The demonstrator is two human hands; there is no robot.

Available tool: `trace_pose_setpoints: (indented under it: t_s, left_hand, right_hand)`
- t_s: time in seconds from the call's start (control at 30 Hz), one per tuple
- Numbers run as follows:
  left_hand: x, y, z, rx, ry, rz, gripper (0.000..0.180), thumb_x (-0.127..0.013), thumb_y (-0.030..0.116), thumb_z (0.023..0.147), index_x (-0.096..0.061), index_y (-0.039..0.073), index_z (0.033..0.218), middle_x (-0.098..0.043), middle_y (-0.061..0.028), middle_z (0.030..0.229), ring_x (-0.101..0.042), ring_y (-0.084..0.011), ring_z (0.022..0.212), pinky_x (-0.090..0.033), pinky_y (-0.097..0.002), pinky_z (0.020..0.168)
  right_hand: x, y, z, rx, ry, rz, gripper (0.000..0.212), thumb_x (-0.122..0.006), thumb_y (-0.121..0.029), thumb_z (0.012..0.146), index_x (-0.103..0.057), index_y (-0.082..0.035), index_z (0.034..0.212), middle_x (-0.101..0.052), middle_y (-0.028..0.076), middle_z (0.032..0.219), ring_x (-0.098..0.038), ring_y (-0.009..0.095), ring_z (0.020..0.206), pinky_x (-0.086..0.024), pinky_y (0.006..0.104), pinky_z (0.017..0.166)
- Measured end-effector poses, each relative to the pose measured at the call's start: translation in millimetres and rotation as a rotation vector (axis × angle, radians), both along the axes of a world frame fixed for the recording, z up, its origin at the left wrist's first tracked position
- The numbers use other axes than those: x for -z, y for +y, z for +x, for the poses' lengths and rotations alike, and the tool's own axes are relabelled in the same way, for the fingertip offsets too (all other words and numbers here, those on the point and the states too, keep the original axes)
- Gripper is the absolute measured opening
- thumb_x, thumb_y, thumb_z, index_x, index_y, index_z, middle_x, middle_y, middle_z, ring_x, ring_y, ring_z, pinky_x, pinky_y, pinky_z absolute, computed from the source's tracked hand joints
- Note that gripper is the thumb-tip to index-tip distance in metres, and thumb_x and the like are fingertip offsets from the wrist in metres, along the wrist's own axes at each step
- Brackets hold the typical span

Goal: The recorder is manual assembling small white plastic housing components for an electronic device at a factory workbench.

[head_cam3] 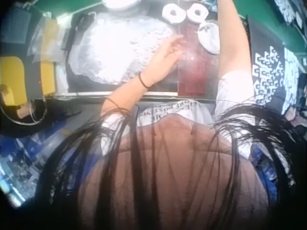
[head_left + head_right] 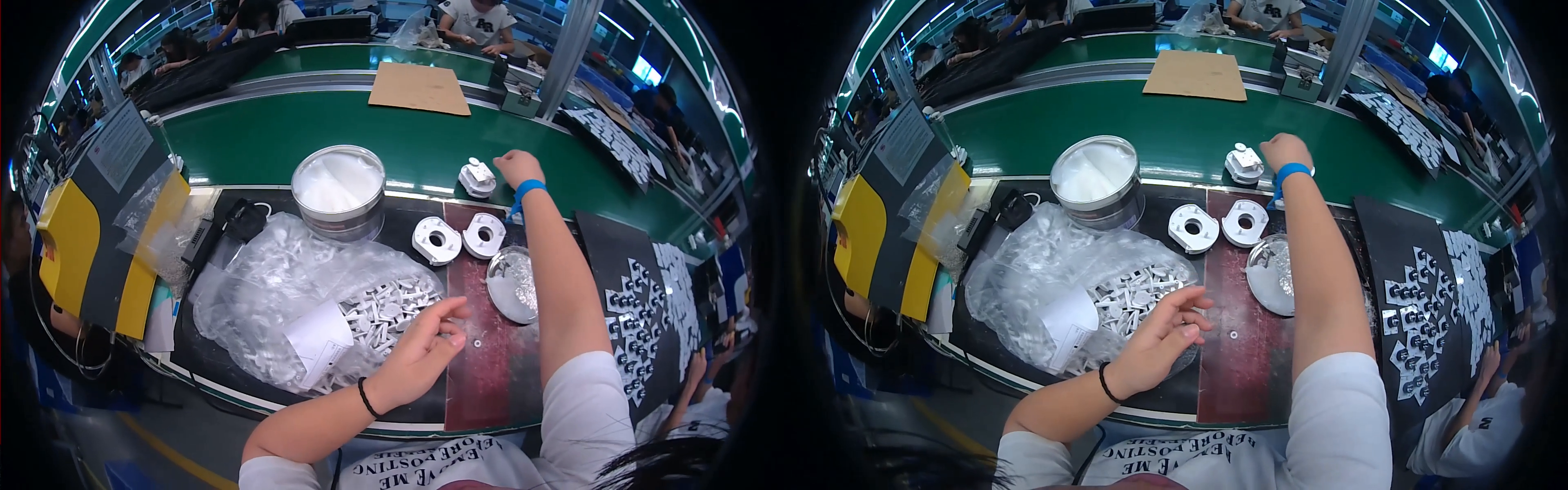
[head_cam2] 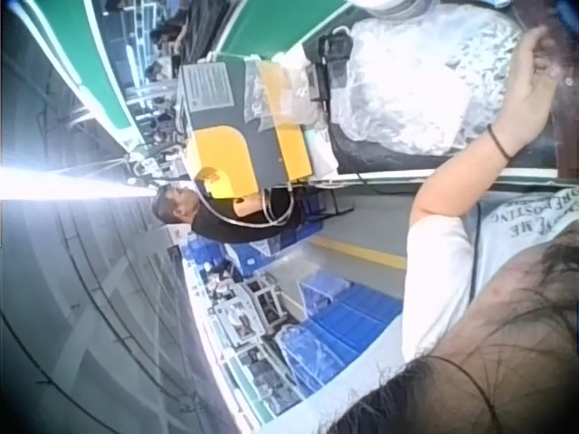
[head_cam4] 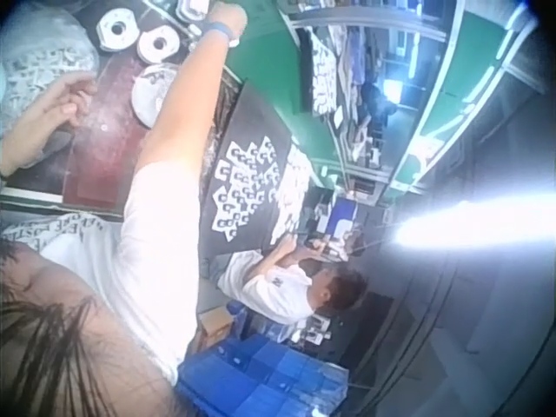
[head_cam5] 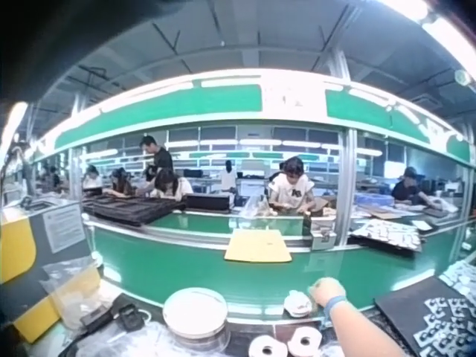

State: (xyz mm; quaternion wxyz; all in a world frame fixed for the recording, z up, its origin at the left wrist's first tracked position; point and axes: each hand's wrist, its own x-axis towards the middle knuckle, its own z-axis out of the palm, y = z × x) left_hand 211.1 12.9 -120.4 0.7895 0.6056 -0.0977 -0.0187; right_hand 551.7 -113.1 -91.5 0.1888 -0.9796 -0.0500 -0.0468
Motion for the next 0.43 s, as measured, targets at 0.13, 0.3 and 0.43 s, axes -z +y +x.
trace_pose_setpoints:
  t_s: [0.13, 0.3, 0.43]
  left_hand:
    - [0, 3, 1, -0.005, -0.005, -0.004, 0.038, -0.044, 0.01, 0.089, -0.035, 0.003, 0.125, -0.045, -0.0089, 0.116, -0.048, -0.0129, 0.098, -0.042, -0.0281, 0.084]
    - [2, 4, 4, -0.027, -0.04, 0.075, 0.028, -0.046, 0.007, 0.087, -0.046, 0.001, 0.114, -0.05, -0.0071, 0.107, -0.052, -0.0123, 0.094, -0.043, -0.0263, 0.082]
    - [0, 5, 3, -0.008, -0.069, 0.188, 0.027, -0.047, 0.006, 0.087, -0.047, 0.001, 0.114, -0.05, -0.0066, 0.106, -0.052, -0.0129, 0.096, -0.043, -0.0262, 0.083]
  right_hand:
    - [6, -17, -1, 0.069, -0.047, -0.251, 0.054, -0.065, -0.039, 0.07, -0.052, -0.014, 0.116, -0.059, 0.009, 0.106, -0.056, 0.028, 0.099, -0.044, 0.0353, 0.086]
    - [2, -28, 0, -0.046, 0.015, -0.237, 0.049, -0.068, -0.029, 0.069, -0.054, -0.012, 0.113, -0.06, 0.011, 0.105, -0.056, 0.027, 0.099, -0.044, 0.0345, 0.086]
    - [-6, -44, 1, -0.029, -0.041, -0.178, 0.047, -0.068, -0.026, 0.07, -0.055, -0.011, 0.112, -0.058, 0.013, 0.11, -0.055, 0.026, 0.102, -0.045, 0.0341, 0.086]
